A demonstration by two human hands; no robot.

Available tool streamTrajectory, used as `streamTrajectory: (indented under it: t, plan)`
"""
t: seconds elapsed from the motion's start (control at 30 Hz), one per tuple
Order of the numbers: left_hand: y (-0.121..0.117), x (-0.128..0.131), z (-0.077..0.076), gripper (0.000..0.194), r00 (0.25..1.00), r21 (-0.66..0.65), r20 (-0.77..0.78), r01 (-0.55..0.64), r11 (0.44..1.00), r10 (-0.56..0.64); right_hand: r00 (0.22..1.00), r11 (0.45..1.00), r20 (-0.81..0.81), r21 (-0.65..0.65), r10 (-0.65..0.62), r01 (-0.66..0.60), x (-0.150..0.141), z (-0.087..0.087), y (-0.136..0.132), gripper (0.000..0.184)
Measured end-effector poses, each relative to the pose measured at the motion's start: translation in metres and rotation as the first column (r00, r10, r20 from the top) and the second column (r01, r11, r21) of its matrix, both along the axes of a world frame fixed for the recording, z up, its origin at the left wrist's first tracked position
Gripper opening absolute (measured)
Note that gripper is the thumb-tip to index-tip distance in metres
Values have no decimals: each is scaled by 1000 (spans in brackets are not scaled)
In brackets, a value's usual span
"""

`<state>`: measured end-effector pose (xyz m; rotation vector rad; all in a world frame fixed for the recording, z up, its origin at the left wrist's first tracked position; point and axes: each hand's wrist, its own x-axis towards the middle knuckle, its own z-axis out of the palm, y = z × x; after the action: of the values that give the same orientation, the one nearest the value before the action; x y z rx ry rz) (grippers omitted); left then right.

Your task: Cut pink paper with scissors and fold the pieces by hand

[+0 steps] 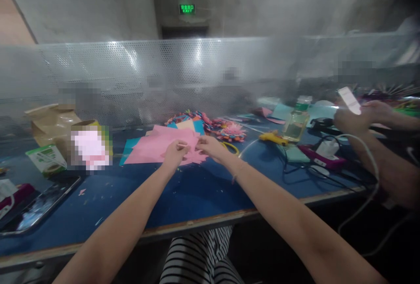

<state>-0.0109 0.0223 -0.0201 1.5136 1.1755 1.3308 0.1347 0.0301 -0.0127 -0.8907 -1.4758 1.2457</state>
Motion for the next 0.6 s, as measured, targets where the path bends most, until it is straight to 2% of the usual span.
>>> streamTrajectory:
  t: [0.07,0.17,0.3,0.43,0.53,0.6]
  plan:
    - [1,0,0,18,997,44,-74,-22,999,25,999,1000,25,12,-25,25,-1,0,1,24]
    - [3,0,-2,6,981,182,-178,-47,982,80,998,998,24,34,-50,49,-3,-1,1,18]
    - [1,2,-3,7,960,310,-255,-29,950,113,995,994,51,73,-89,85,-3,-1,2,6]
    - [-4,6,-1,4,961,312,-258,-15,950,99,967,968,184,208,-177,138,-1,-1,4,3]
    - [-5,9,0,9,955,290,-276,-26,957,110,934,936,272,325,-230,136,-1,-1,5,3]
    - [-5,10,1,14,942,258,-317,-24,966,108,926,930,294,346,-236,127,-1,-1,7,4]
